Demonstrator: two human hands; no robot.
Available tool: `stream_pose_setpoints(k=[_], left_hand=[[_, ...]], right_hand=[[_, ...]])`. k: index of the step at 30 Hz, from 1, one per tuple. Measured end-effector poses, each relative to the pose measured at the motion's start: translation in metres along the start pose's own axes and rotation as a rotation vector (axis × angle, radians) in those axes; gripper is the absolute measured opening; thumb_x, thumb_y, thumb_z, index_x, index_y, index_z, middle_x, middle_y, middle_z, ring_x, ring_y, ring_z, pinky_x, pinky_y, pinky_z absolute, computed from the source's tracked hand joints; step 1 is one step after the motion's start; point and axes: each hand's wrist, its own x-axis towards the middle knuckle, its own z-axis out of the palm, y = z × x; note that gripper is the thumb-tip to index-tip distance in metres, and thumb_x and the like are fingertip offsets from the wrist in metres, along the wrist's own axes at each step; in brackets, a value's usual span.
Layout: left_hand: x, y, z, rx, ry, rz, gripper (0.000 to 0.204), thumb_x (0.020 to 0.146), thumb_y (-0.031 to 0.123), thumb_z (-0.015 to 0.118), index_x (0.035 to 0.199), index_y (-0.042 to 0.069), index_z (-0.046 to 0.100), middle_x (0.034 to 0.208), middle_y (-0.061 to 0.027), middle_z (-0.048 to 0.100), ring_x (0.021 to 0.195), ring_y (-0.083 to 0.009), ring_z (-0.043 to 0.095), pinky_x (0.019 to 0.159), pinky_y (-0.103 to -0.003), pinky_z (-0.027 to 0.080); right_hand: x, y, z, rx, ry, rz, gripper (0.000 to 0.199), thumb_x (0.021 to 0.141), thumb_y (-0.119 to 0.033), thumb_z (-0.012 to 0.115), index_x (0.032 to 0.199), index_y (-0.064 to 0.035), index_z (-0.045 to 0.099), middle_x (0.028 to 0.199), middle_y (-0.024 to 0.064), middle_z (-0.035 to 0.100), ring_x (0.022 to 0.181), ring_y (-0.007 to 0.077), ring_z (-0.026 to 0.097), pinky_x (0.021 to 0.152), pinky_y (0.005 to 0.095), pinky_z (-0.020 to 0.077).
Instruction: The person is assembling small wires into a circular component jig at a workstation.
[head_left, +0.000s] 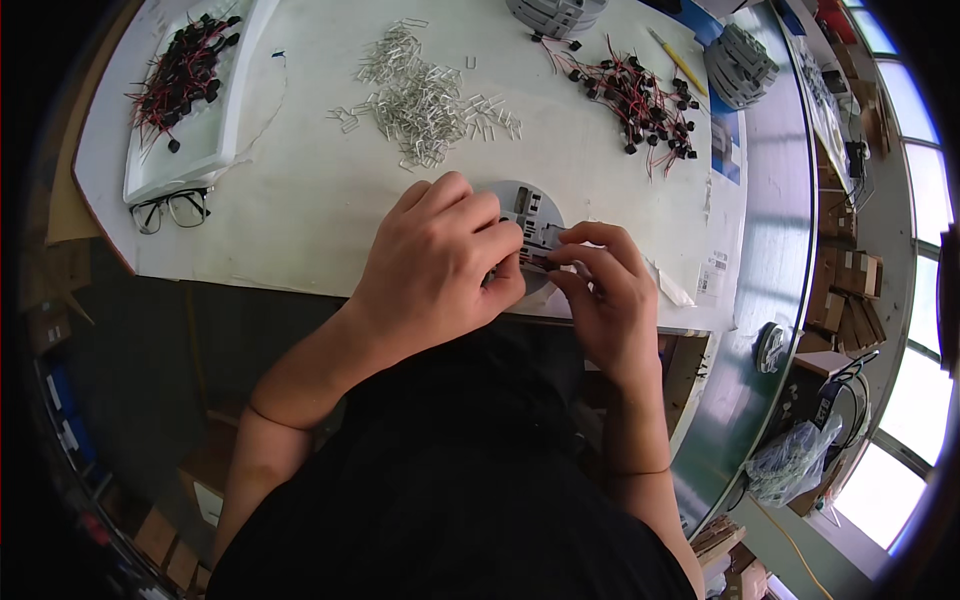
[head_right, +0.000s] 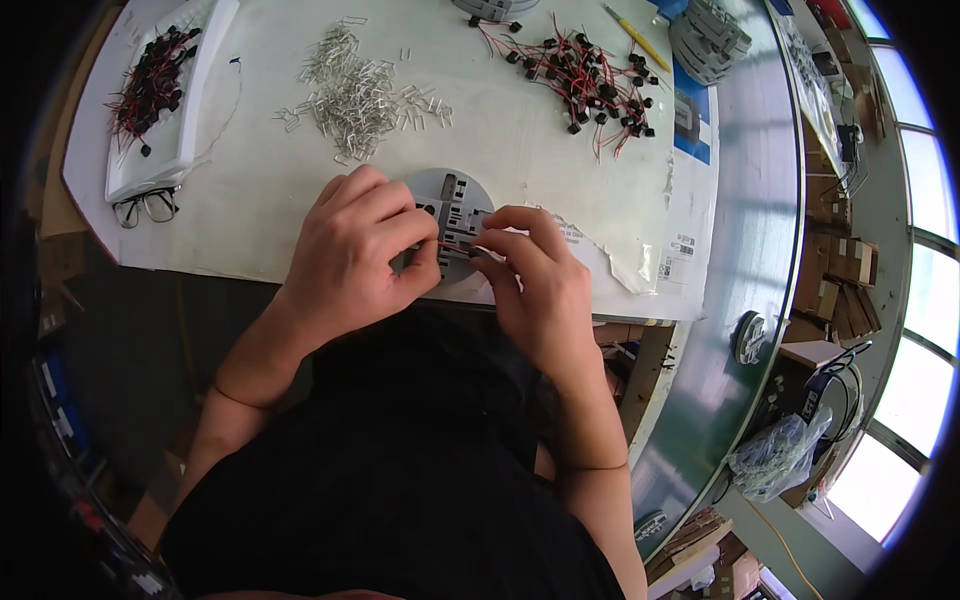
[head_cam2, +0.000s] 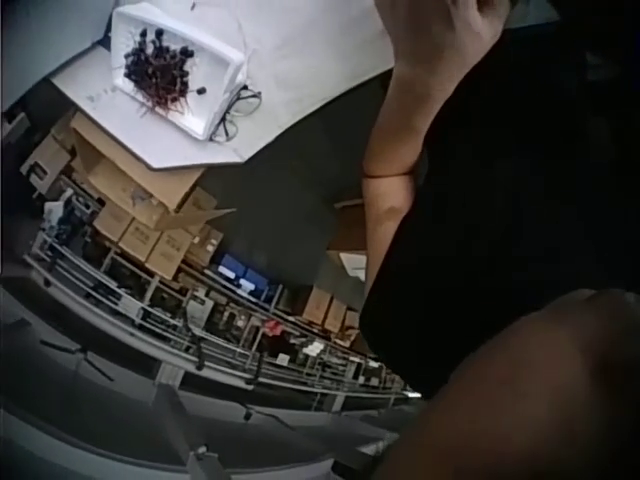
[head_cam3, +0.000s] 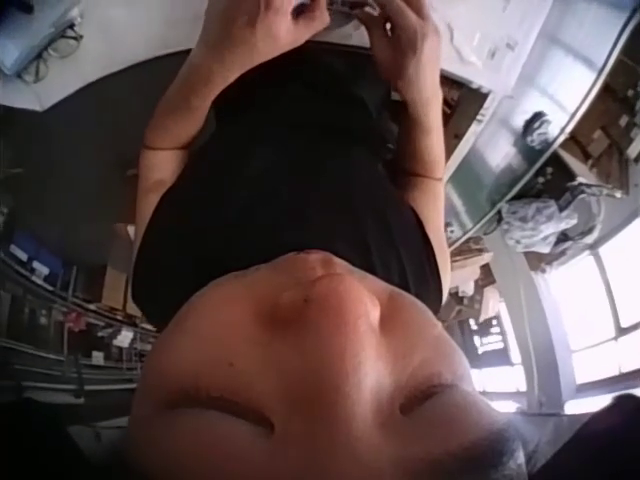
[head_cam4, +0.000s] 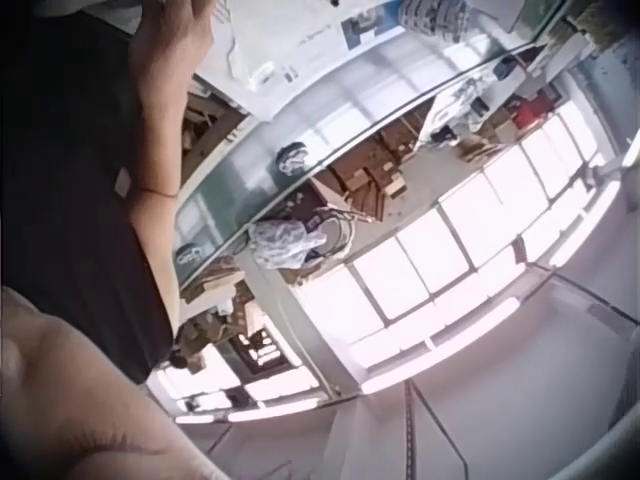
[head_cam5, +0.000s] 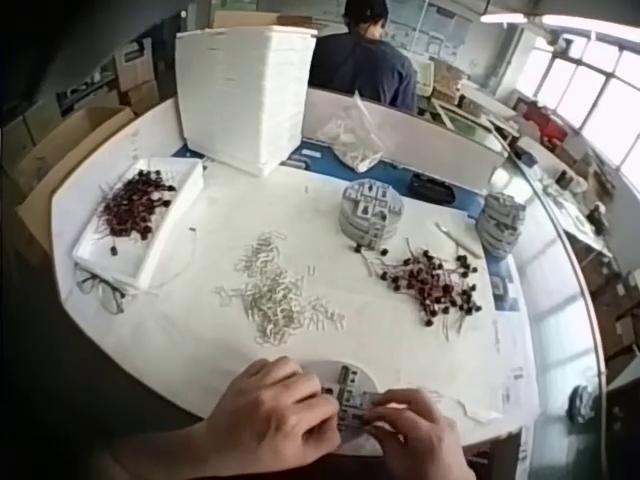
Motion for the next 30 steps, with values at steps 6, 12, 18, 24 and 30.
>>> stream_pose_setpoints(k=[6, 12, 18, 24, 30], left_hand=[[-0.009, -0.005, 0.008, 0.004, 0.036, -0.033, 0.016, 0.079, 0.01, 0.079, 0.091, 0.009, 0.069, 0.091, -0.0054, 0.062, 0.09, -0.0292, 0.062, 0.082, -0.042, 0.053], [-0.008, -0.009, 0.023, -0.152, 0.189, -0.089, 0.033, 0.082, 0.013, 0.082, 0.112, 0.008, 0.07, 0.105, -0.0097, 0.067, 0.099, -0.0339, 0.063, 0.09, -0.045, 0.053], [-0.009, -0.012, 0.031, -0.096, 0.164, -0.098, 0.045, 0.084, 0.02, 0.086, 0.123, 0.007, 0.067, 0.117, -0.0115, 0.067, 0.108, -0.0359, 0.062, 0.095, -0.046, 0.051], [-0.012, -0.011, 0.032, -0.077, 0.164, -0.109, 0.048, 0.084, 0.021, 0.086, 0.126, 0.008, 0.065, 0.119, -0.011, 0.067, 0.11, -0.0359, 0.061, 0.096, -0.046, 0.051], [-0.014, -0.01, 0.032, -0.071, 0.146, -0.116, 0.051, 0.085, 0.025, 0.086, 0.128, 0.008, 0.064, 0.121, -0.0103, 0.066, 0.11, -0.036, 0.061, 0.099, -0.046, 0.051]], right_hand=[[0.003, -0.015, 0.003, -0.285, 0.014, -0.071, 0.022, 0.087, 0.002, 0.08, 0.108, -0.0046, 0.077, 0.112, 0.0081, 0.073, 0.084, 0.0269, 0.075, 0.067, 0.0367, 0.0584], [0.005, -0.026, 0.0, -0.42, -0.045, -0.071, 0.021, 0.086, 0.002, 0.08, 0.105, -0.0062, 0.078, 0.112, 0.0046, 0.075, 0.08, 0.0286, 0.076, 0.067, 0.0371, 0.0591], [0.006, -0.018, -0.003, -0.315, -0.084, -0.032, 0.022, 0.085, 0.002, 0.079, 0.105, -0.0078, 0.079, 0.116, 0.0033, 0.076, 0.079, 0.0283, 0.076, 0.066, 0.0375, 0.0598], [0.011, -0.034, -0.003, -0.581, -0.17, -0.111, 0.021, 0.087, 0.002, 0.078, 0.106, -0.0064, 0.078, 0.114, 0.0048, 0.076, 0.078, 0.0262, 0.077, 0.065, 0.0361, 0.06], [0.016, -0.012, -0.005, -0.258, -0.114, -0.182, 0.019, 0.105, -0.015, 0.068, 0.091, -0.0011, 0.07, 0.096, 0.012, 0.072, 0.063, 0.0229, 0.069, 0.055, 0.0348, 0.0544]])
